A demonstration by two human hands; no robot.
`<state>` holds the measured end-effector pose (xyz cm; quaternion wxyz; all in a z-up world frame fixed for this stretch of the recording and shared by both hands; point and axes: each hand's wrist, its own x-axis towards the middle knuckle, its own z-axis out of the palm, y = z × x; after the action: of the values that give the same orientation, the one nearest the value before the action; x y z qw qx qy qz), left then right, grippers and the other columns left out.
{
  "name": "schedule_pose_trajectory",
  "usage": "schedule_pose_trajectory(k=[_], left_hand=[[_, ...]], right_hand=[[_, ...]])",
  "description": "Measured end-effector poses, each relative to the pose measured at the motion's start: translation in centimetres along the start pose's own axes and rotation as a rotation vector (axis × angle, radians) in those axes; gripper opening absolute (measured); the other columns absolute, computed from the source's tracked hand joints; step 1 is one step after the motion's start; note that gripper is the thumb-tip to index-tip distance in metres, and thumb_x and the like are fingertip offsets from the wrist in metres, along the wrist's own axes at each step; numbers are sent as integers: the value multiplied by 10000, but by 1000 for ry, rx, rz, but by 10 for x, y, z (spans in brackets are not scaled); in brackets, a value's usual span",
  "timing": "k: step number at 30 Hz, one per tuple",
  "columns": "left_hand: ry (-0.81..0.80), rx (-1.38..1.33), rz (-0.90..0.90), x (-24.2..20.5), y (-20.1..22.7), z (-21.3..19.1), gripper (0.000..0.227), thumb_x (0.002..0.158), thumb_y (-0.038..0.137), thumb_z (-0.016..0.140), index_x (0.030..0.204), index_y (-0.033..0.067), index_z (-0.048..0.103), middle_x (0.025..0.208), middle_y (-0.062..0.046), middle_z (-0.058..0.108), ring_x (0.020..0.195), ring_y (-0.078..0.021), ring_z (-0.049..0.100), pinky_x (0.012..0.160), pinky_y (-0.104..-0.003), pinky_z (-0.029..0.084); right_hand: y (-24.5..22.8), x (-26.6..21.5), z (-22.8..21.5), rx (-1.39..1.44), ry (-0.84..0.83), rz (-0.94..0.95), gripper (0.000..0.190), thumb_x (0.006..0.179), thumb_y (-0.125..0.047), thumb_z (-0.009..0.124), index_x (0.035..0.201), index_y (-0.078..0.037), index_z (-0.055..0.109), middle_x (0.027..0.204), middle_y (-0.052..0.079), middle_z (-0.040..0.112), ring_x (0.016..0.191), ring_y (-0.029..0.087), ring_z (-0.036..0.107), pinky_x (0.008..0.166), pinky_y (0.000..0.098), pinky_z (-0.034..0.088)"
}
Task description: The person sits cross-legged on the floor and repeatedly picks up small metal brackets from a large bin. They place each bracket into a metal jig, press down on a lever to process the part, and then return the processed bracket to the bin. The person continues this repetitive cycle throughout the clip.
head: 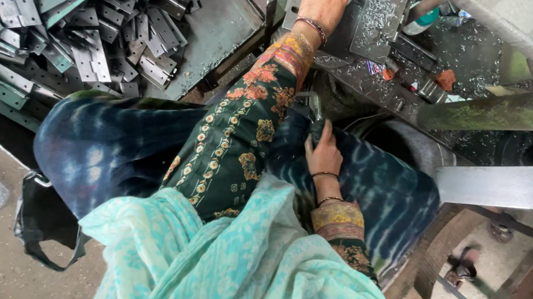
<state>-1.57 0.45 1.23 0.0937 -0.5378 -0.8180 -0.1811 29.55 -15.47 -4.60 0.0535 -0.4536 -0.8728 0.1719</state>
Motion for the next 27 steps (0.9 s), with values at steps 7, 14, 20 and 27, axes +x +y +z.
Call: schedule_pose_trajectory(k=[7, 14, 20, 27], left_hand=[[-52, 2, 56, -15, -4, -21, 302, 1008, 169, 506, 1191, 128, 743, 1356, -27, 643, 1441, -312, 350, 1179, -708, 112], [-66, -59, 175, -98, 1, -66, 446, 973, 378, 569, 1288, 84, 682, 1360, -82, 620, 1414, -347, 359, 1167, -692, 132], [176, 43, 375, -161, -5, -82, 351, 940, 219, 633, 1241, 64, 725, 1341, -102, 652, 1364, -335, 469, 1205, -626, 237], [261, -122, 324, -149, 5, -118, 329, 862, 166, 694, 1165, 47, 745, 1244, -97, 682, 1251, -313, 526, 1148, -583, 332]], right_hand=[[-15, 15, -49, -12, -141, 59, 738, 924, -412, 677, 1521, -116, 361, 1148, 289, 686, 965, 513, 670, 808, 596, 543], [-51, 28, -109, -61, -275, 91, 734, 920, -404, 672, 1499, -50, 394, 1076, 300, 704, 1012, 501, 672, 863, 572, 544], [-56, 25, -109, -74, -263, 85, 759, 914, -418, 671, 1516, -60, 378, 1099, 295, 700, 1020, 491, 675, 869, 563, 545], [-37, 40, -111, -28, -158, -24, 613, 935, -465, 675, 1401, -90, 540, 1158, 278, 689, 1057, 490, 652, 864, 572, 526]])
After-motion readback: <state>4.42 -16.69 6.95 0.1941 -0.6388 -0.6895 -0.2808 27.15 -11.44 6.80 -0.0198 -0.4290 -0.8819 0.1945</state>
